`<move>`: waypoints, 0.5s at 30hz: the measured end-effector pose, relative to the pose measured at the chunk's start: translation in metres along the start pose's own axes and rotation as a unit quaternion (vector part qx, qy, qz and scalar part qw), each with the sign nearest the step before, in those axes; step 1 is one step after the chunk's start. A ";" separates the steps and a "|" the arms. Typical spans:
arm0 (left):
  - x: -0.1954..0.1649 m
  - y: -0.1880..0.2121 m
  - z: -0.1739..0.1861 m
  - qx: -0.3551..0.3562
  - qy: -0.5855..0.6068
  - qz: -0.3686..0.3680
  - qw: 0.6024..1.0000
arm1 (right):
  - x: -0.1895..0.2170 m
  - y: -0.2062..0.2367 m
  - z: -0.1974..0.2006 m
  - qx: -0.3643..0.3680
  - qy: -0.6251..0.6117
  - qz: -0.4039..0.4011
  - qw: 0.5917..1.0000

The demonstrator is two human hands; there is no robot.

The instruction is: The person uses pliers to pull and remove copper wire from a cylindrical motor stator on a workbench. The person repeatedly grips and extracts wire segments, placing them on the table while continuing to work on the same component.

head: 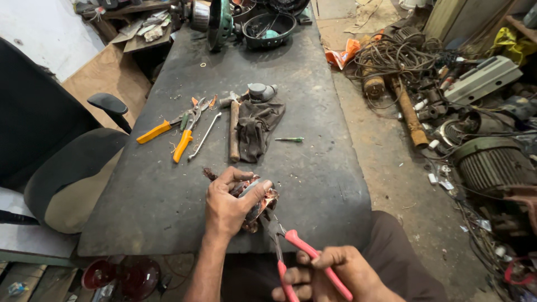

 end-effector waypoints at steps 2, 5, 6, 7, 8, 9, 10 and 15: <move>-0.001 0.002 -0.001 -0.016 -0.023 -0.003 1.000 | 0.001 -0.003 0.006 -0.053 -0.008 0.018 0.998; 0.002 0.000 -0.002 -0.010 -0.006 0.015 1.000 | 0.000 -0.011 0.022 -0.088 -0.012 0.064 0.994; 0.004 -0.001 -0.002 -0.003 0.009 0.025 1.000 | -0.002 -0.016 0.027 -0.074 -0.010 0.084 0.994; 0.005 -0.003 -0.002 0.003 0.016 0.029 0.999 | -0.002 -0.019 0.033 -0.060 -0.008 0.104 0.993; 0.007 -0.006 -0.001 0.008 0.022 0.032 0.999 | -0.003 -0.021 0.040 -0.070 0.016 0.102 0.992; 0.010 -0.008 0.001 0.013 0.027 0.036 0.999 | -0.004 -0.024 0.047 -0.079 0.040 0.099 0.991; 0.012 -0.012 0.002 0.018 0.043 0.033 0.998 | -0.005 -0.026 0.053 -0.088 0.064 0.097 0.989; 0.022 -0.019 0.005 0.056 0.087 0.013 0.995 | 0.004 -0.028 0.089 -0.258 0.563 0.217 0.754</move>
Point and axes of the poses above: each hand's wrist, its own y-axis away from the middle knuckle, its own z-axis out of the back of the hand, x = y × z, the point moved 2 cm from there along -y, towards the middle knuckle, and after that the axes turned 11 degrees about -y, right-handed, at the moved point
